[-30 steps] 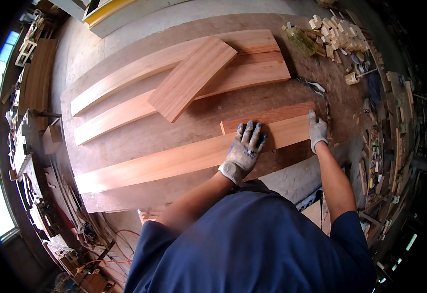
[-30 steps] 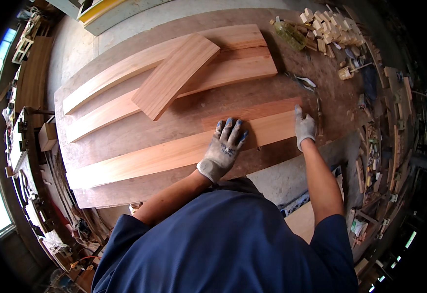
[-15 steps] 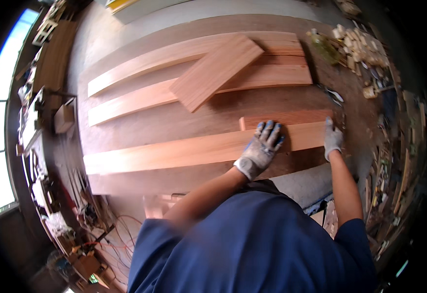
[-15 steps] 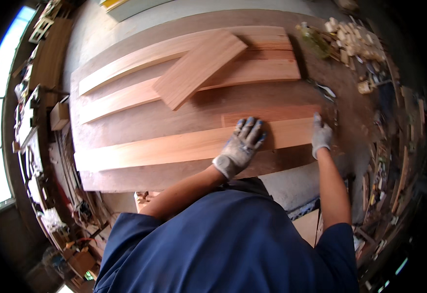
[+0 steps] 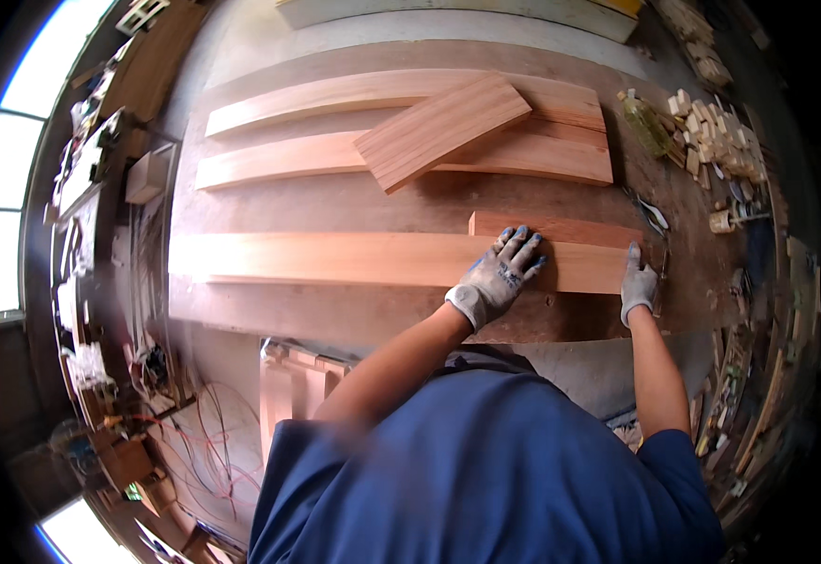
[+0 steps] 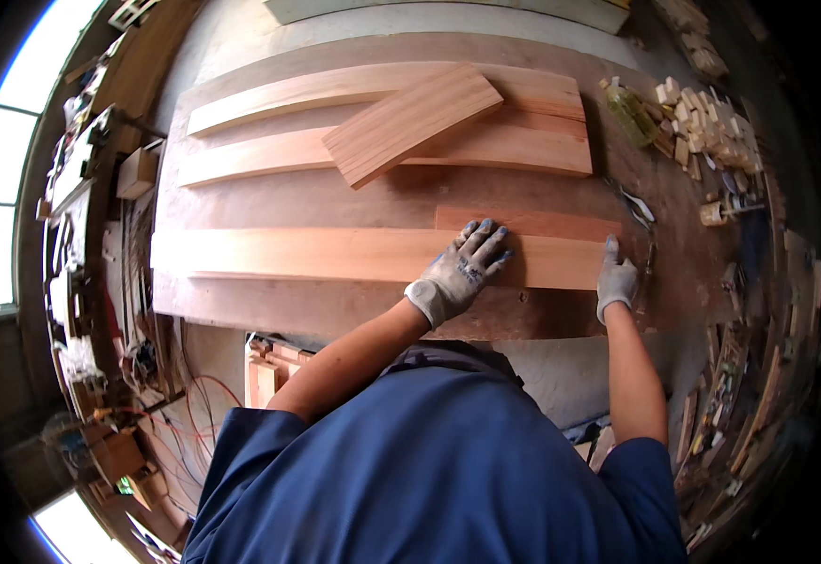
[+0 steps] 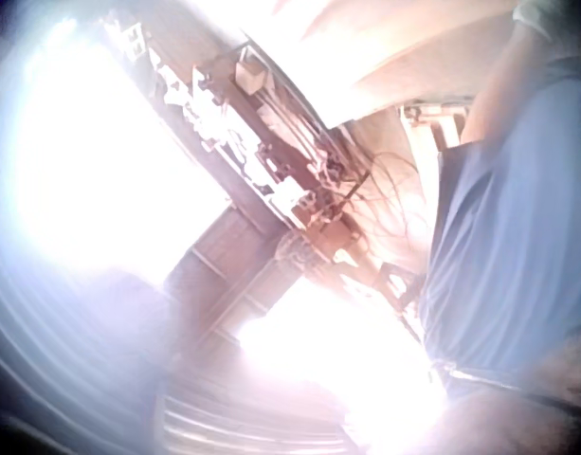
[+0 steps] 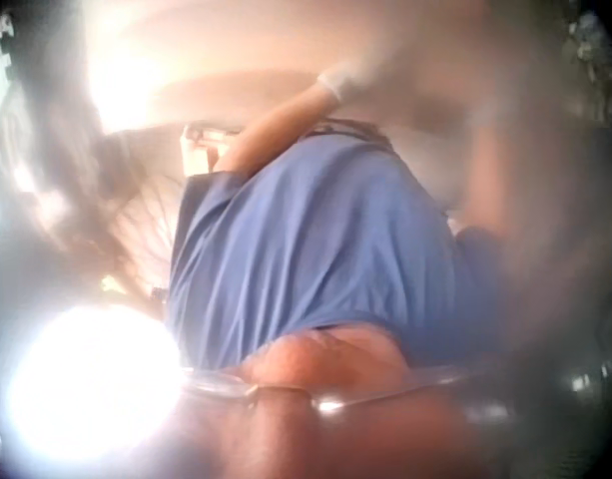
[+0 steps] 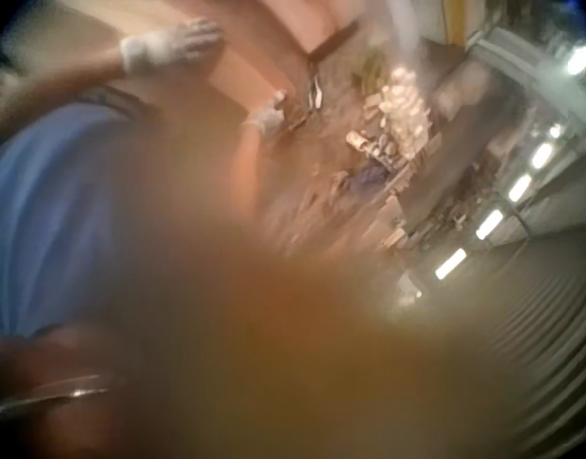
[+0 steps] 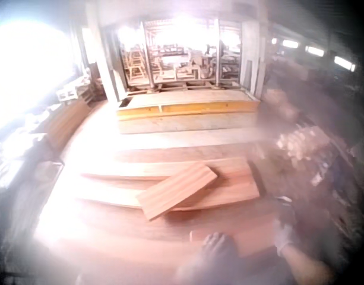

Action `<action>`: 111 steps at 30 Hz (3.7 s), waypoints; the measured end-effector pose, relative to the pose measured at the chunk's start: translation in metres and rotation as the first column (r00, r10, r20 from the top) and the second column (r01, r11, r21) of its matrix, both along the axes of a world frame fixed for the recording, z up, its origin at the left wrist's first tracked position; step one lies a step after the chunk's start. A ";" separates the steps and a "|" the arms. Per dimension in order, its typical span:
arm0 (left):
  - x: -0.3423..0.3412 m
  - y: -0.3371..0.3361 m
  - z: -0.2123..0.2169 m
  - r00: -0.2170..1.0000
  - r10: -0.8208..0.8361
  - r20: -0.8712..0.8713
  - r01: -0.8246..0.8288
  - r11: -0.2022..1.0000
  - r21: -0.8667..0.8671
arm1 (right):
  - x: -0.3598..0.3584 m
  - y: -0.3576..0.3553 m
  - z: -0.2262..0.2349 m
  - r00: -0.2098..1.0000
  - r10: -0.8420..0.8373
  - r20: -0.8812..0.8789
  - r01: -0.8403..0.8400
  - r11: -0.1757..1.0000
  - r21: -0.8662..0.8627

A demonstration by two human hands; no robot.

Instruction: The person arranges several long, reddish-brown wooden planks on a large workbench. They pick up planks from a nearby pile, place them on the table, and adjust their positions to align them neatly. The person also uses a small tool to scrape or clean the surface of one plank before continuing to stack and organize the wood.

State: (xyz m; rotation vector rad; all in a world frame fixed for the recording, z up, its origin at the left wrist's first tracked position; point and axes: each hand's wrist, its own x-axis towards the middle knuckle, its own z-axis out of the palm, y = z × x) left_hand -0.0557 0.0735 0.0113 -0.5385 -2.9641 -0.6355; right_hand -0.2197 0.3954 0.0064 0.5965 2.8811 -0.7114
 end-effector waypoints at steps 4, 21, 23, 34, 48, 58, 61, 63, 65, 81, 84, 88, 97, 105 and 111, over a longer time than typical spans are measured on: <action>0.013 0.013 0.001 0.994 0.113 -0.002 -0.113 0.992 -0.063 | -0.003 -0.003 0.000 0.995 0.088 0.051 -0.080 0.986 -0.144; 0.070 -0.074 0.020 0.776 0.630 0.028 -0.564 0.714 -0.414 | -0.016 0.014 -0.030 0.965 0.243 -0.095 -0.248 0.968 -0.047; 0.076 -0.091 0.041 0.789 0.608 0.084 -0.504 0.720 -0.476 | -0.018 0.017 -0.033 0.966 0.236 -0.109 -0.241 0.970 -0.040; 0.080 -0.098 0.044 0.817 0.564 0.119 -0.463 0.766 -0.446 | -0.021 0.022 -0.044 0.976 0.203 -0.084 -0.209 0.975 -0.074; 0.091 -0.080 0.044 0.782 0.594 0.189 -0.474 0.764 -0.439 | 0.004 -0.004 0.006 0.984 0.166 -0.058 -0.173 0.972 -0.160; 0.092 -0.086 0.024 0.825 0.551 0.128 -0.499 0.815 -0.293 | 0.002 -0.001 0.002 0.991 0.121 -0.055 -0.124 0.991 -0.043; 0.094 -0.088 0.011 0.836 0.544 0.065 -0.510 0.815 -0.274 | 0.005 -0.005 0.002 0.984 0.126 -0.129 -0.127 0.992 -0.003; 0.094 -0.089 0.007 0.842 0.538 0.039 -0.511 0.819 -0.262 | 0.005 -0.008 0.007 0.993 0.093 -0.069 -0.091 0.996 0.024; 0.094 -0.090 0.007 0.849 0.528 0.026 -0.507 0.826 -0.245 | 0.006 -0.008 0.007 0.996 0.073 -0.048 -0.072 0.997 0.035; 0.094 -0.092 -0.003 0.839 0.524 0.147 -0.498 0.849 -0.179 | 0.005 0.002 -0.005 0.995 0.045 -0.085 -0.045 0.999 0.004; 0.097 -0.092 -0.004 0.849 0.515 0.119 -0.487 0.850 -0.202 | 0.003 0.019 -0.022 0.995 0.037 -0.092 -0.038 0.999 -0.001; 0.103 -0.092 -0.022 0.861 0.508 0.021 -0.485 0.833 -0.267 | 0.003 0.023 -0.022 0.997 0.048 -0.057 -0.056 0.990 -0.132; 0.099 -0.088 -0.017 0.845 0.535 -0.021 -0.533 0.836 -0.135 | 0.000 0.041 -0.035 0.998 0.048 -0.051 -0.055 0.987 -0.151; 0.095 -0.088 -0.008 0.842 0.538 -0.028 -0.537 0.832 -0.138 | -0.005 0.083 -0.060 0.990 0.138 -0.017 -0.139 0.986 -0.097; 0.091 -0.090 0.005 0.825 0.563 0.055 -0.555 0.824 -0.115 | -0.002 0.076 -0.059 0.993 0.096 0.072 -0.079 0.973 -0.217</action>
